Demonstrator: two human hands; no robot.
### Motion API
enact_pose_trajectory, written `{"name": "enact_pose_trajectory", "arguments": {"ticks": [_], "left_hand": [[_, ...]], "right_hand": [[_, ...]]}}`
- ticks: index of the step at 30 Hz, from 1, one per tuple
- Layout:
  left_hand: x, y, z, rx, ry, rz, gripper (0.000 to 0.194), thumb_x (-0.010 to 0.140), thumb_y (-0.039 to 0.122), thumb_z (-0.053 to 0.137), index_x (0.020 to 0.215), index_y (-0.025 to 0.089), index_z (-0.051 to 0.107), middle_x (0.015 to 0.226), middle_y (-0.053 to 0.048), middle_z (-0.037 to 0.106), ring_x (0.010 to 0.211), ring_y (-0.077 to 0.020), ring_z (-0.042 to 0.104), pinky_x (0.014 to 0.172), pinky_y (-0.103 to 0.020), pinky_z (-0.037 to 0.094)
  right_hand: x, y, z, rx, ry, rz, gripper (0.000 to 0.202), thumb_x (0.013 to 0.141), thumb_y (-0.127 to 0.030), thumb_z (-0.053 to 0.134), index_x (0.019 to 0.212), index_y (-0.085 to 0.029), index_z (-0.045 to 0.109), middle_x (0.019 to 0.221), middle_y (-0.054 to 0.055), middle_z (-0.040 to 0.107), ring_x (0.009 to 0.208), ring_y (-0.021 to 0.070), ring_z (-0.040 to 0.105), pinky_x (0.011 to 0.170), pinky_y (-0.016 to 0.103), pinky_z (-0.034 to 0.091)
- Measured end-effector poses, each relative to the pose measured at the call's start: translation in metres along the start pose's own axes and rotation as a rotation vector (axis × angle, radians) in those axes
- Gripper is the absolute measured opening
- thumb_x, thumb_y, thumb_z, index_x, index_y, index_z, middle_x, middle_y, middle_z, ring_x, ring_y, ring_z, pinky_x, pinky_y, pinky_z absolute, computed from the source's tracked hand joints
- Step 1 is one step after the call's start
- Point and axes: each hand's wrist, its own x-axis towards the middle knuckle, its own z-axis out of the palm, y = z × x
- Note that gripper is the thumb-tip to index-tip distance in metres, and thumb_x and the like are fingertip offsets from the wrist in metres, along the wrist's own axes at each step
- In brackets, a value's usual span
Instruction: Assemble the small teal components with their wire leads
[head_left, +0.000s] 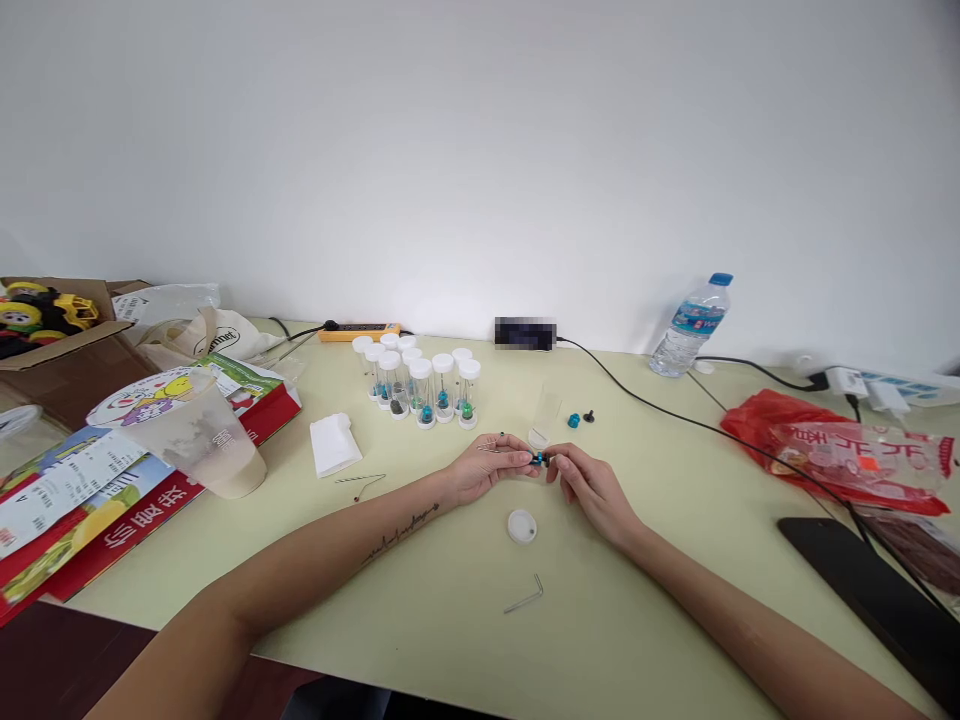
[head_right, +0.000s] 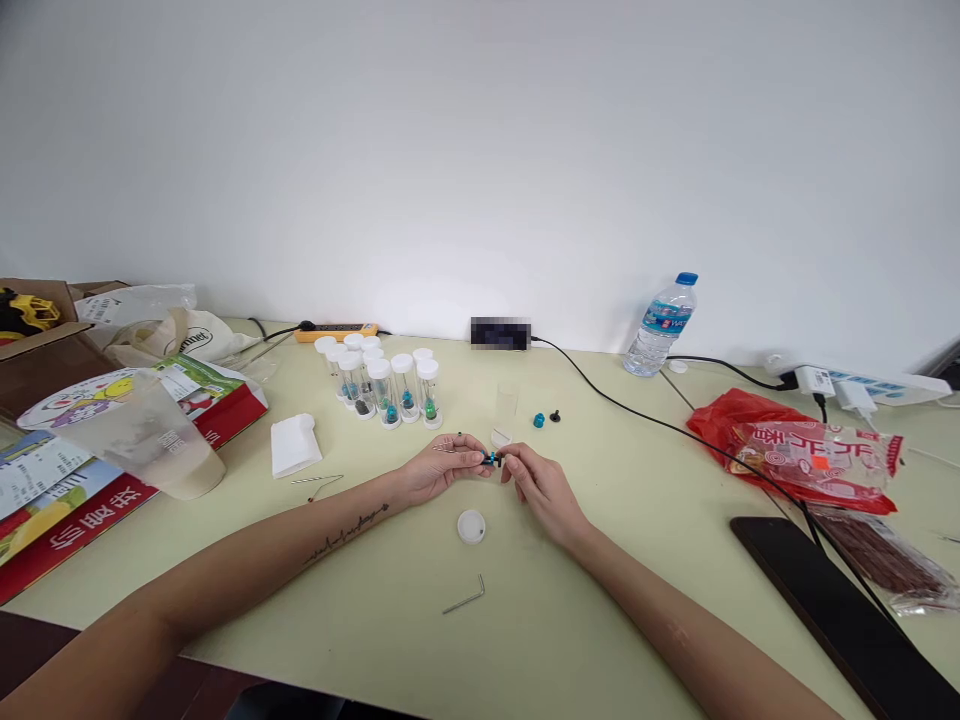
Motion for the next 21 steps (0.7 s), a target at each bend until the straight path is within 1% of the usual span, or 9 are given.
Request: {"name": "enact_pose_trajectory", "arguments": {"ticks": [5,10,21], "left_hand": [[0.0007,-0.0008,-0.0007,-0.003,0.003,-0.001,0.027,0.064,0.022,0.07,0.085,0.01,0.059,0.084,-0.007,0.064,0.077,-0.0152,0.063,0.084,-0.03,0.044],[0.0008,0.0001,-0.0002,0.008,0.004,0.0,0.028,0.063,0.023,0.072,0.084,0.009,0.059,0.085,-0.007,0.064,0.077,-0.0155,0.063,0.084,-0.031,0.043],[0.0001,0.0009,0.0012,0.0,0.013,-0.008,0.03,0.061,0.024,0.073,0.083,0.009,0.06,0.084,-0.007,0.065,0.076,-0.0154,0.063,0.083,-0.03,0.044]], "right_hand": [[-0.0002,-0.0004,0.0,0.013,0.011,0.012,0.031,0.092,-0.039,0.029,0.11,-0.023,0.047,0.075,-0.001,0.058,0.05,0.0106,0.046,0.052,0.023,0.038],[-0.0001,0.0,-0.0001,0.002,0.004,0.006,0.032,0.092,-0.039,0.028,0.106,-0.022,0.051,0.075,0.0,0.059,0.05,0.0107,0.046,0.052,0.024,0.038],[0.0006,0.002,0.0004,0.004,-0.016,0.012,0.034,0.091,-0.041,0.028,0.106,-0.021,0.051,0.074,0.0,0.059,0.05,0.0114,0.046,0.053,0.024,0.039]]}}
